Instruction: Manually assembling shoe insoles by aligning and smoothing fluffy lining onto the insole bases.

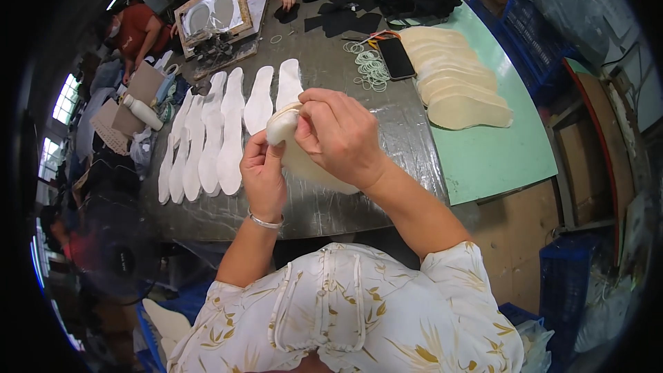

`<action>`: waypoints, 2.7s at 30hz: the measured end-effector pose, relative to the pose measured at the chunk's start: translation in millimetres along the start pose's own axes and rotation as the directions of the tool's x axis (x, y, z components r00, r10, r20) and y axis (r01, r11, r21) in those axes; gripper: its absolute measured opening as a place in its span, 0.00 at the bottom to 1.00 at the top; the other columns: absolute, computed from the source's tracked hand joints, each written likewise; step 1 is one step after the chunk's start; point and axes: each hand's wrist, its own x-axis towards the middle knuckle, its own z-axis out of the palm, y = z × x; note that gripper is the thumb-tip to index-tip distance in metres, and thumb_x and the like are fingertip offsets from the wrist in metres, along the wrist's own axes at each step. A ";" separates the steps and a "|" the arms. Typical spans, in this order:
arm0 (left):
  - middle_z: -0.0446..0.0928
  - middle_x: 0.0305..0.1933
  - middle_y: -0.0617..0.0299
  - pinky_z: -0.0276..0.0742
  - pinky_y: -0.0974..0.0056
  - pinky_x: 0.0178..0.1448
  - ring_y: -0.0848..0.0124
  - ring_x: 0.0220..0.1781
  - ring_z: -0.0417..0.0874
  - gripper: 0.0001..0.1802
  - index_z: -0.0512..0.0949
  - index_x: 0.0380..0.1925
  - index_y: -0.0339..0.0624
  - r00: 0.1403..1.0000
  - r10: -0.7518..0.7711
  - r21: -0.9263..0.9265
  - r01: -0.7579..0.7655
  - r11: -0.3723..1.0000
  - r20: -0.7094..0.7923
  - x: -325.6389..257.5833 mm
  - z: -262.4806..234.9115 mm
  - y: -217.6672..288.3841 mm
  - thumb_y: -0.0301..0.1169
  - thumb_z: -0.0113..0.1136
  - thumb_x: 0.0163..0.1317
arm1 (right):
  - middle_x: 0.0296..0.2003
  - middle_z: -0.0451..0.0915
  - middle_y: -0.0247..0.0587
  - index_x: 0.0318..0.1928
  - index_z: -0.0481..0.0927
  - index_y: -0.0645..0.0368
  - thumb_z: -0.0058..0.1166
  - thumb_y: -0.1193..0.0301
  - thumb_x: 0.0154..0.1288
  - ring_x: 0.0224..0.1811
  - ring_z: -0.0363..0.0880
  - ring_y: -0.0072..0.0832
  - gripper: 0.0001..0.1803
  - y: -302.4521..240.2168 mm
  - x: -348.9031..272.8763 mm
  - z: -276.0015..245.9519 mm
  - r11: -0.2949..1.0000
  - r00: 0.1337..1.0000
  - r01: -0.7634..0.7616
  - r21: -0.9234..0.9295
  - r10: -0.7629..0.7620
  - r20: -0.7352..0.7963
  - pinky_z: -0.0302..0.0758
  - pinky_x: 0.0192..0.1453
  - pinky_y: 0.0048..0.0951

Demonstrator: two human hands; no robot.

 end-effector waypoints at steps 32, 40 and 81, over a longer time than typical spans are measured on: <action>0.82 0.43 0.59 0.77 0.67 0.51 0.73 0.44 0.82 0.17 0.77 0.47 0.34 0.952 -0.293 -0.218 0.306 0.927 0.092 17.9 -30.0 -11.4 0.34 0.65 0.65 | 0.35 0.83 0.45 0.45 0.83 0.64 0.56 0.72 0.66 0.37 0.83 0.32 0.11 5.1 -43.2 5.1 0.482 0.691 -0.722 0.496 0.533 0.488 0.77 0.43 0.28; 0.81 0.42 0.60 0.78 0.65 0.51 0.72 0.43 0.82 0.14 0.77 0.44 0.38 0.933 -0.361 -0.417 0.331 0.847 0.008 13.3 -35.5 -34.3 0.37 0.61 0.68 | 0.30 0.83 0.45 0.41 0.85 0.62 0.59 0.69 0.64 0.32 0.82 0.37 0.10 10.0 -72.5 -6.8 0.699 0.711 -0.662 0.271 0.470 0.523 0.76 0.38 0.33; 0.81 0.35 0.64 0.66 0.52 0.63 0.64 0.38 0.80 0.09 0.84 0.39 0.46 0.646 -0.209 0.653 -0.590 0.475 0.735 0.4 -1.6 -60.1 0.33 0.64 0.60 | 0.33 0.85 0.40 0.36 0.85 0.58 0.61 0.67 0.61 0.36 0.81 0.40 0.08 56.4 -166.2 -85.6 0.816 0.628 -0.574 -0.065 0.490 0.605 0.75 0.43 0.37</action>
